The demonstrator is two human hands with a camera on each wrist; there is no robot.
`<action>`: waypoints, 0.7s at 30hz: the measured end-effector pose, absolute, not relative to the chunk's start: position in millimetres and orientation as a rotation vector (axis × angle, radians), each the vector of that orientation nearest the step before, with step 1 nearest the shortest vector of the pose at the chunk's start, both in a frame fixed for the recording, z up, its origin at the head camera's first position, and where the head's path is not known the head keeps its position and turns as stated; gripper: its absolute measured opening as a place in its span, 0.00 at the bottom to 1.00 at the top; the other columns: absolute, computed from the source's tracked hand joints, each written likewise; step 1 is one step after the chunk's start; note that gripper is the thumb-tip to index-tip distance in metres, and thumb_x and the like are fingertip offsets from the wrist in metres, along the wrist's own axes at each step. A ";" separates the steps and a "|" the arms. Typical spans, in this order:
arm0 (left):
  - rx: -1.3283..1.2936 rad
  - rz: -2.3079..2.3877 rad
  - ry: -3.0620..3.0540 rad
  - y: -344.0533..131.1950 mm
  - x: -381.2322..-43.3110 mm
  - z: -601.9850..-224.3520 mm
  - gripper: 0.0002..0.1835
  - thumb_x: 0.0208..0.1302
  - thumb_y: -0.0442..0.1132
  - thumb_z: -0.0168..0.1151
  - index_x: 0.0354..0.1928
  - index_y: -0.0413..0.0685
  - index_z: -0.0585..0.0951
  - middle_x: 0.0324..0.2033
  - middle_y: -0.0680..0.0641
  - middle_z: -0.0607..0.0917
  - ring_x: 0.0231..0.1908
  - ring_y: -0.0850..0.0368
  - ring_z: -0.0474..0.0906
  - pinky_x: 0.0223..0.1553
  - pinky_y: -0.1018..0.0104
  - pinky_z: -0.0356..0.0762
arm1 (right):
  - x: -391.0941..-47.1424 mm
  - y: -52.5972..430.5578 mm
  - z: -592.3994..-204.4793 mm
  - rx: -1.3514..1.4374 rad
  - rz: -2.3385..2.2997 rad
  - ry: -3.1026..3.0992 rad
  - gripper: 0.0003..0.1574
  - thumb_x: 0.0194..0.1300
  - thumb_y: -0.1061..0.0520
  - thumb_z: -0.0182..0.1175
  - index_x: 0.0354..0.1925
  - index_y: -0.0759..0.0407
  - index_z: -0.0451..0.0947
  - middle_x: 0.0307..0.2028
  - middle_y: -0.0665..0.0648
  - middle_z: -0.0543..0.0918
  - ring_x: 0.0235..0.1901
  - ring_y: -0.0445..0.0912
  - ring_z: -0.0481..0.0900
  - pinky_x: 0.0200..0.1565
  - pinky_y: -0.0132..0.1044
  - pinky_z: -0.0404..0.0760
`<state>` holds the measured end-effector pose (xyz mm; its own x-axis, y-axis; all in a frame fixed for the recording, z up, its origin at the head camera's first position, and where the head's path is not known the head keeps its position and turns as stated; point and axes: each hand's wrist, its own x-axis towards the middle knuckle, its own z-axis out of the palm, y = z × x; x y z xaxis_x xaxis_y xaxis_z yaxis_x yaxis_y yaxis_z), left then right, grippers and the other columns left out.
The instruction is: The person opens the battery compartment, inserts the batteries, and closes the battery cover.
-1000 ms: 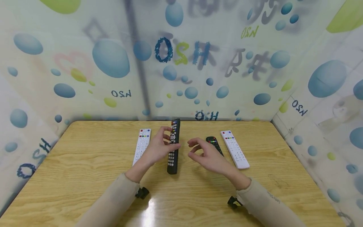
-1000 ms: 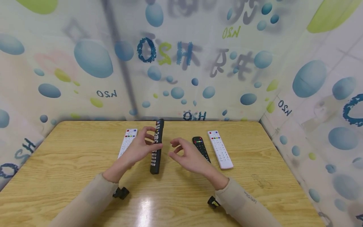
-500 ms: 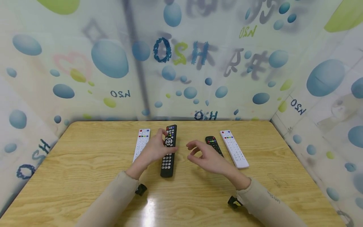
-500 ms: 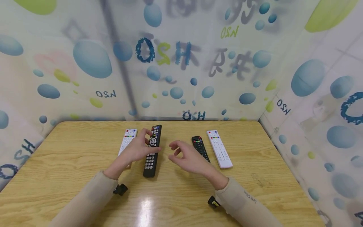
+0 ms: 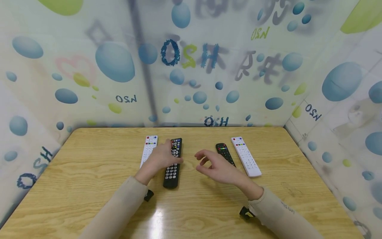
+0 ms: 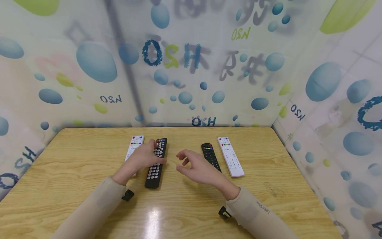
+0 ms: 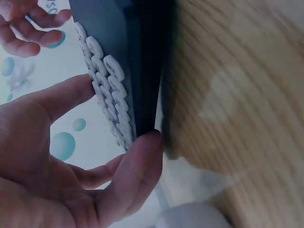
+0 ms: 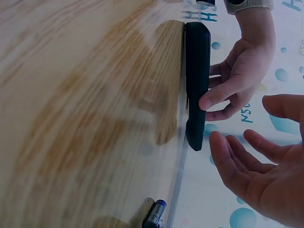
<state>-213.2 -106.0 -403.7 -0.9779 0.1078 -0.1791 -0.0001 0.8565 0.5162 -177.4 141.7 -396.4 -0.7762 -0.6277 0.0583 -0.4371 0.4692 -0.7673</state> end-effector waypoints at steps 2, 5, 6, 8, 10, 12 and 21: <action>0.072 0.735 2.825 -105.8 -214.1 -403.9 0.52 0.55 0.56 0.78 0.71 0.30 0.63 0.48 0.33 0.83 0.39 0.45 0.81 0.40 0.51 0.83 | -177.2 141.9 -396.1 -0.921 -1.189 2.486 0.23 0.77 0.54 0.60 0.64 0.62 0.73 0.57 0.63 0.79 0.51 0.48 0.80 0.46 0.40 0.83; 0.060 0.681 2.820 -105.1 -214.6 -403.4 0.56 0.55 0.56 0.78 0.73 0.30 0.60 0.49 0.32 0.82 0.38 0.46 0.82 0.40 0.52 0.83 | -177.1 141.9 -396.1 -0.923 -1.179 2.488 0.23 0.77 0.53 0.60 0.64 0.62 0.73 0.57 0.63 0.79 0.51 0.48 0.80 0.46 0.40 0.83; 0.062 0.670 2.821 -104.9 -214.8 -403.2 0.56 0.55 0.56 0.78 0.74 0.29 0.59 0.49 0.32 0.83 0.37 0.46 0.82 0.39 0.52 0.84 | -177.1 142.1 -396.2 -0.926 -1.177 2.489 0.24 0.77 0.52 0.60 0.64 0.62 0.73 0.57 0.63 0.79 0.51 0.48 0.80 0.46 0.40 0.83; 0.062 0.660 2.822 -104.3 -215.1 -402.7 0.56 0.55 0.55 0.78 0.74 0.30 0.60 0.48 0.32 0.83 0.36 0.46 0.82 0.37 0.54 0.84 | -176.8 141.8 -396.2 -0.925 -1.171 2.490 0.24 0.77 0.51 0.60 0.64 0.62 0.73 0.58 0.62 0.79 0.51 0.47 0.80 0.46 0.39 0.83; 0.062 0.649 2.825 -103.7 -215.3 -402.3 0.54 0.55 0.55 0.79 0.72 0.30 0.62 0.45 0.33 0.83 0.33 0.47 0.82 0.34 0.56 0.83 | -176.5 141.5 -396.5 -0.922 -1.165 2.489 0.25 0.77 0.51 0.60 0.64 0.62 0.73 0.58 0.62 0.79 0.52 0.47 0.79 0.46 0.39 0.83; 0.062 0.634 2.836 -102.8 -215.4 -401.6 0.51 0.55 0.55 0.79 0.70 0.30 0.64 0.43 0.34 0.83 0.31 0.48 0.81 0.32 0.57 0.83 | -176.0 141.5 -397.0 -0.924 -1.162 2.485 0.24 0.77 0.51 0.60 0.64 0.62 0.73 0.58 0.62 0.79 0.52 0.48 0.79 0.47 0.39 0.83; 0.054 0.557 2.870 -102.7 -214.9 -400.7 0.51 0.60 0.58 0.74 0.71 0.29 0.63 0.52 0.29 0.81 0.39 0.43 0.82 0.39 0.51 0.84 | -174.6 142.3 -398.2 -0.936 -1.150 2.475 0.24 0.77 0.51 0.60 0.63 0.62 0.73 0.59 0.62 0.78 0.52 0.50 0.79 0.47 0.40 0.83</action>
